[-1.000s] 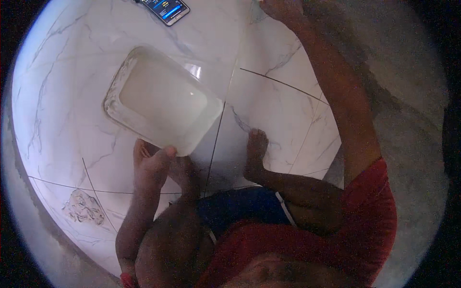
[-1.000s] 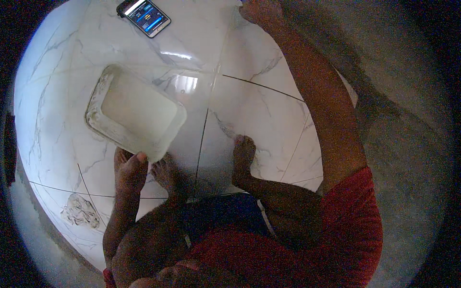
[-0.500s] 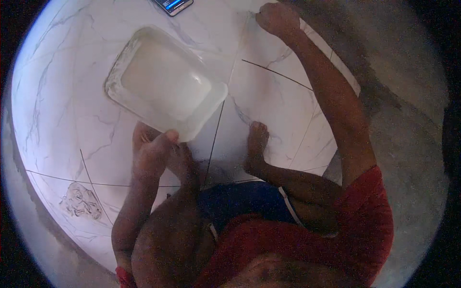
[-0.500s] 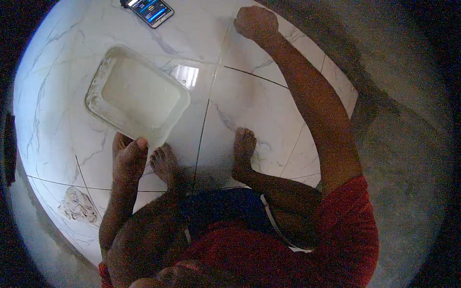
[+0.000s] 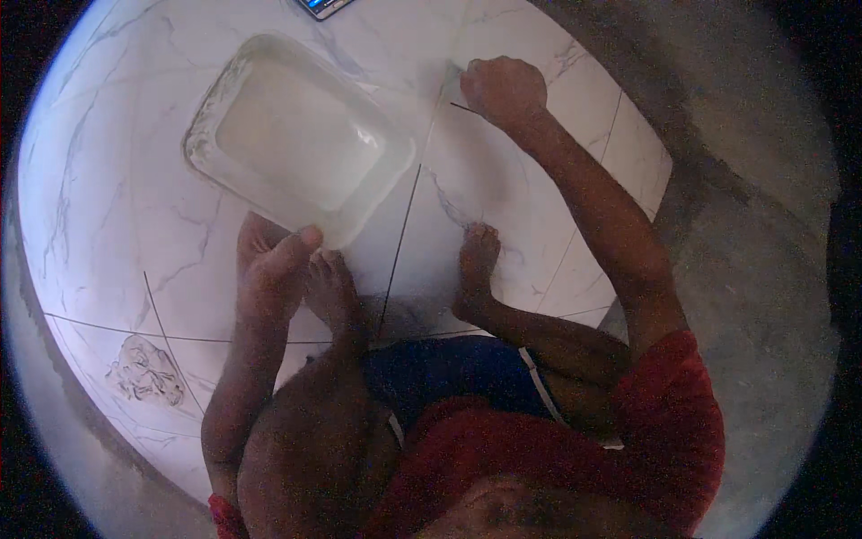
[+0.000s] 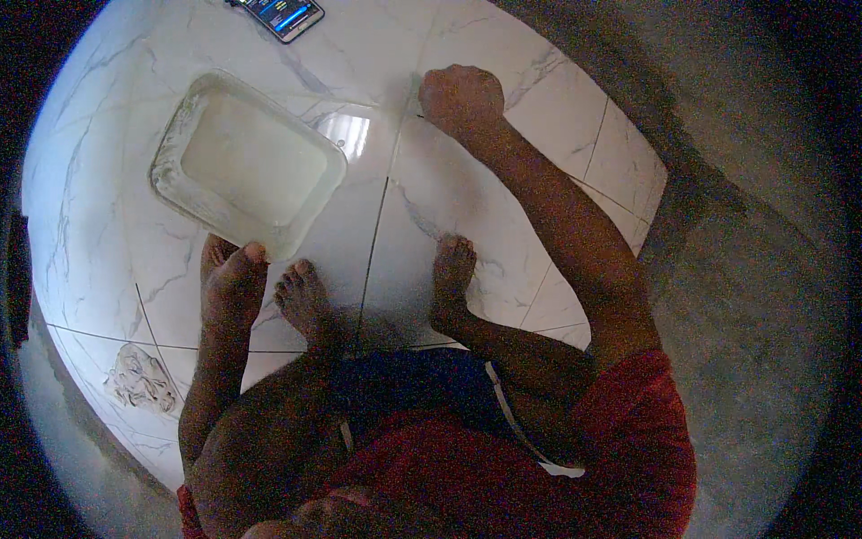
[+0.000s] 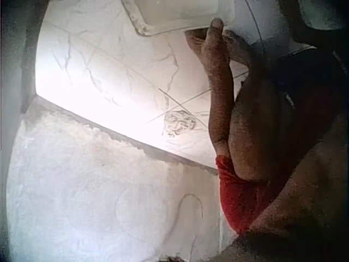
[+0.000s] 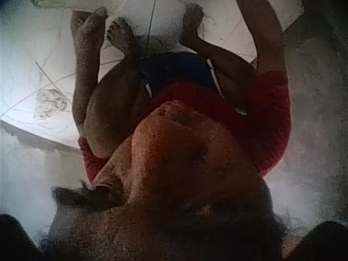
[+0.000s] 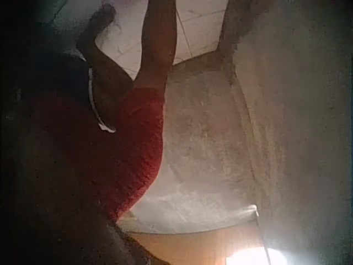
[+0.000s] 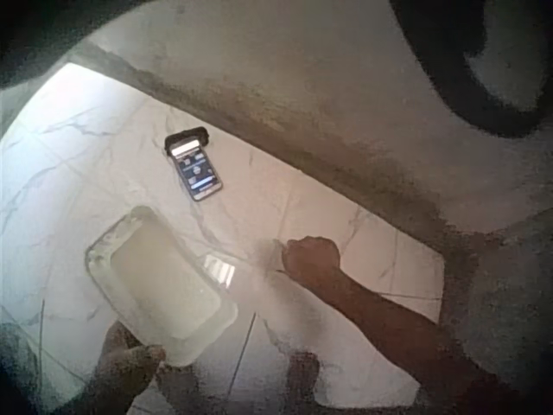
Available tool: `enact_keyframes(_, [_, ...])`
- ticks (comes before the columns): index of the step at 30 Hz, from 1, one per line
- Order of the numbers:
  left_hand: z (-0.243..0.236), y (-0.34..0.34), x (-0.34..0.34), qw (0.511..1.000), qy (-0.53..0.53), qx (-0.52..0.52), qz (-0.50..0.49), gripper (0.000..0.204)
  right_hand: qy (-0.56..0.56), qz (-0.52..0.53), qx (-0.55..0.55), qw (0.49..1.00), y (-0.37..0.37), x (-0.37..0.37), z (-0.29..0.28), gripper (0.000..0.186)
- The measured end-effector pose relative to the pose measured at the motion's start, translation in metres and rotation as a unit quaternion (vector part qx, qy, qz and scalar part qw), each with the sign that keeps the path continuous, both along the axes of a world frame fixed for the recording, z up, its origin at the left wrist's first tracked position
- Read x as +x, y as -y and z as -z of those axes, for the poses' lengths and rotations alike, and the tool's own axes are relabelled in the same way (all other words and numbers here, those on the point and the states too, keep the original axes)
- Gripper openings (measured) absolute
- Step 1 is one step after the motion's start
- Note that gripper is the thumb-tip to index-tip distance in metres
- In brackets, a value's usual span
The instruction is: The person adds white powder to a container, mixes it with water from a pink cup using a small trowel, and then applies the resulting grout into the gaps between floor tiles by hand.
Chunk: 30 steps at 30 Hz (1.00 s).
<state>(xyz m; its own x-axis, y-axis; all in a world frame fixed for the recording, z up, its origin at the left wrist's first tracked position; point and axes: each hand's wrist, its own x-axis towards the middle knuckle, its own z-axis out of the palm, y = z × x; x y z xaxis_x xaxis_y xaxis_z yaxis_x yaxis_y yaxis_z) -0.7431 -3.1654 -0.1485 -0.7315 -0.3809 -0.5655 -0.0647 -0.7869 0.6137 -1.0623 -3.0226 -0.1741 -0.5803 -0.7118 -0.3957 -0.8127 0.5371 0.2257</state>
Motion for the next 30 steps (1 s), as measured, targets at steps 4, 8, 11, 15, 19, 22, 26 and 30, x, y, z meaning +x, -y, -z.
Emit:
enact_keyframes(4, [0.004,-0.002,0.000,1.000,-0.008,0.003,0.000,0.068,0.035,-0.003,0.046,0.998,-0.009,0.014,-0.005,0.035])
enact_keyframes(8, [0.007,0.002,0.003,1.000,-0.003,0.011,0.023,0.078,0.049,-0.009,0.089,0.995,-0.014,0.025,-0.008,0.035])
enact_keyframes(11, [0.005,0.004,0.003,0.999,0.003,0.021,0.044,0.080,0.035,-0.021,0.076,0.996,-0.023,0.012,-0.005,0.037])
enact_keyframes(15, [0.008,0.001,0.004,0.999,0.011,0.007,0.051,0.081,0.012,-0.010,0.053,0.998,-0.023,0.004,-0.005,0.040])
enact_keyframes(19, [0.004,-0.001,0.004,0.999,0.028,-0.001,0.028,0.082,0.051,-0.087,0.046,0.994,-0.031,0.022,-0.005,0.021])
enact_keyframes(22, [0.003,-0.001,0.002,0.999,0.017,-0.001,0.035,0.082,0.064,-0.060,0.038,0.995,-0.033,0.021,-0.008,0.020])
enact_keyframes(26, [-0.006,-0.006,-0.008,1.000,0.002,0.016,-0.011,0.065,0.016,-0.091,0.028,0.995,-0.045,0.014,0.000,0.022])
enact_keyframes(30, [-0.002,-0.004,-0.002,1.000,0.017,0.013,-0.022,0.064,0.016,-0.118,-0.033,0.992,-0.044,0.025,-0.002,0.026])
